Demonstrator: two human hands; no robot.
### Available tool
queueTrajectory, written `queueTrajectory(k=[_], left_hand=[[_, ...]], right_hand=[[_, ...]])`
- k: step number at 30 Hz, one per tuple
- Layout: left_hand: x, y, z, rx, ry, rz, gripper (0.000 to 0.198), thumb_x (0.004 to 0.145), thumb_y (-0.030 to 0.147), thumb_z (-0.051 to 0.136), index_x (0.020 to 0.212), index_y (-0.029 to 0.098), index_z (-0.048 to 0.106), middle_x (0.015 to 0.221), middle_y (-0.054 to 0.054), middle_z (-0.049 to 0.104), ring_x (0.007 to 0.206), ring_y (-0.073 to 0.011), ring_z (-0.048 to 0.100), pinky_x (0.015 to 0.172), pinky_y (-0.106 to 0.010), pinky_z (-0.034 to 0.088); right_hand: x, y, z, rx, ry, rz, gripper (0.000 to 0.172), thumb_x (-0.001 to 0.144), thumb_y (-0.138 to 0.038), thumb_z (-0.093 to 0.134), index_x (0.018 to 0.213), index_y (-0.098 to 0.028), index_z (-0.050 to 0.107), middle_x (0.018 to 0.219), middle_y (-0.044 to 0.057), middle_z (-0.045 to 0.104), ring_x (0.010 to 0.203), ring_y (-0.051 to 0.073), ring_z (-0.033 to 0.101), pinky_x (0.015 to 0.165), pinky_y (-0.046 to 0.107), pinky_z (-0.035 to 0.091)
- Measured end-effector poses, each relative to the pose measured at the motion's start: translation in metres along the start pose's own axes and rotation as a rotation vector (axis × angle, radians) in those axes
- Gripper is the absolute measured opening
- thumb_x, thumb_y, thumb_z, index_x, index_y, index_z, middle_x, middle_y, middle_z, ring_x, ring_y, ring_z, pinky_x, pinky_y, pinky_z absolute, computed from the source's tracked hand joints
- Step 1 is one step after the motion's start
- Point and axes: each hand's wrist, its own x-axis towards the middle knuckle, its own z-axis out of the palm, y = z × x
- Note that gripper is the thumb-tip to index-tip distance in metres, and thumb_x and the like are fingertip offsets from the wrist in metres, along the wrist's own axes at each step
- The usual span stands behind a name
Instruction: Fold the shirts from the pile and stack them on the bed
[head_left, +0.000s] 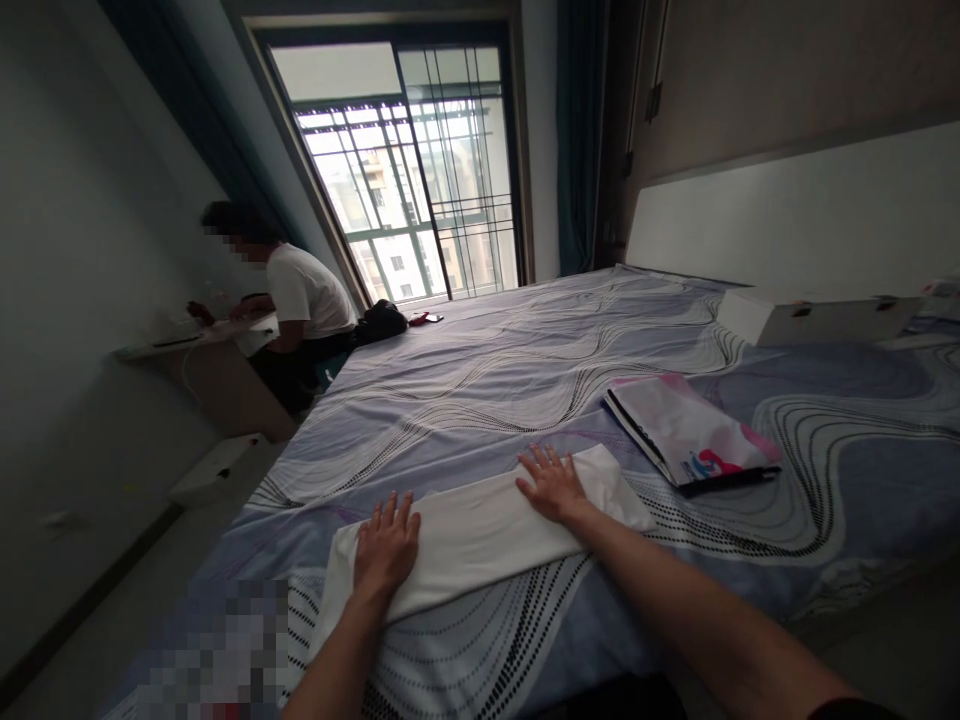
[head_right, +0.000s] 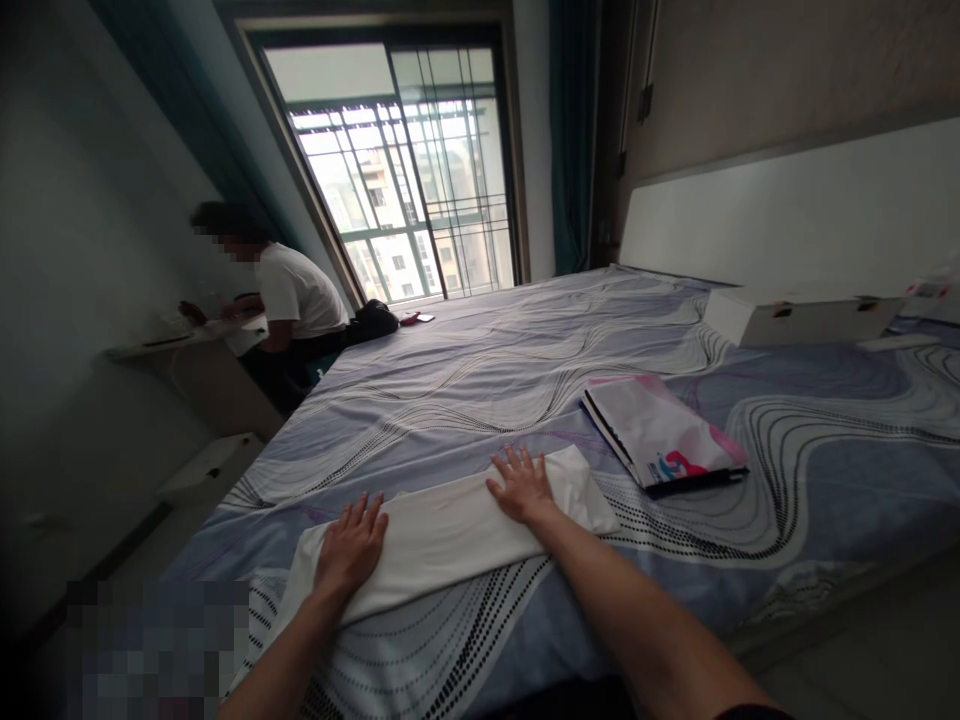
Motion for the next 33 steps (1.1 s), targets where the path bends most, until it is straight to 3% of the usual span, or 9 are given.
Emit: queueTrajectory(k=[4,8,13,18,21,24,28,33], left_hand=[[-0.009,-0.047,0.004,0.053,0.036,0.008,0.058,0.1,0.034,0.022,0.153,0.016,0.038,0.161,-0.012,0.035,0.149,-0.0313,0.029,0.119,-0.052,0.026],[-0.021,-0.075,0.011,-0.031,0.052,-0.01,0.06,0.1,0.034,0.019,0.153,0.011,0.036,0.161,-0.013,0.036,0.15,-0.0297,0.029,0.117,-0.054,0.03],[-0.041,-0.082,0.009,-0.082,0.061,-0.052,0.061,0.099,0.033,0.018,0.153,0.008,0.036,0.161,-0.014,0.035,0.15,-0.0289,0.028,0.117,-0.05,0.033],[-0.082,-0.079,0.006,-0.036,0.111,-0.19,0.06,0.099,0.031,0.022,0.148,0.005,0.044,0.158,-0.016,0.04,0.147,-0.0297,0.035,0.117,-0.046,0.033],[-0.111,-0.077,0.013,0.026,0.191,-0.16,0.056,0.097,0.027,0.027,0.141,0.005,0.052,0.153,-0.019,0.046,0.144,-0.0315,0.039,0.115,-0.049,0.033],[-0.137,-0.067,0.019,0.039,0.282,-0.183,0.053,0.096,0.026,0.031,0.137,0.004,0.056,0.148,-0.021,0.051,0.141,-0.0322,0.043,0.114,-0.049,0.035],[-0.162,-0.045,0.015,0.013,0.428,-0.337,0.055,0.096,0.025,0.028,0.138,-0.001,0.052,0.145,-0.023,0.053,0.138,-0.0333,0.045,0.113,-0.048,0.035],[-0.177,-0.035,0.01,0.027,0.496,-0.369,0.054,0.089,0.015,0.035,0.136,-0.002,0.054,0.143,-0.024,0.056,0.135,-0.0339,0.049,0.11,-0.049,0.038]], right_hand=[[-0.009,0.057,-0.013,-0.086,0.045,0.086,0.058,0.1,-0.054,0.032,0.154,-0.036,0.035,0.166,0.002,0.023,0.152,0.029,0.014,0.119,0.06,0.002],[-0.037,0.109,-0.02,-0.132,0.082,0.135,0.055,0.102,-0.05,0.029,0.155,-0.036,0.034,0.166,0.0,0.024,0.152,0.028,0.018,0.12,0.057,0.011],[-0.089,0.159,-0.026,-0.158,0.104,0.208,0.058,0.102,-0.047,0.026,0.157,-0.028,0.03,0.166,0.001,0.021,0.152,0.026,0.02,0.12,0.047,0.021],[-0.143,0.17,-0.022,-0.242,0.142,0.312,0.06,0.101,-0.043,0.022,0.158,-0.023,0.03,0.165,0.004,0.024,0.145,0.029,0.035,0.12,0.054,0.018],[-0.174,0.16,-0.002,-0.317,0.237,0.352,0.064,0.099,-0.042,0.024,0.156,-0.014,0.034,0.163,0.007,0.03,0.149,0.03,0.027,0.122,0.054,0.014],[-0.203,0.131,0.026,-0.363,0.341,0.327,0.069,0.098,-0.043,0.027,0.154,-0.004,0.034,0.162,0.015,0.03,0.15,0.034,0.023,0.121,0.056,0.012],[-0.223,0.064,0.052,-0.338,0.412,0.187,0.068,0.098,-0.04,0.027,0.153,0.001,0.034,0.163,0.02,0.022,0.152,0.038,0.015,0.121,0.06,0.009],[-0.199,-0.031,0.057,-0.228,0.326,-0.003,0.064,0.097,-0.035,0.034,0.153,-0.004,0.036,0.164,0.016,0.018,0.154,0.035,0.005,0.12,0.062,0.0]])
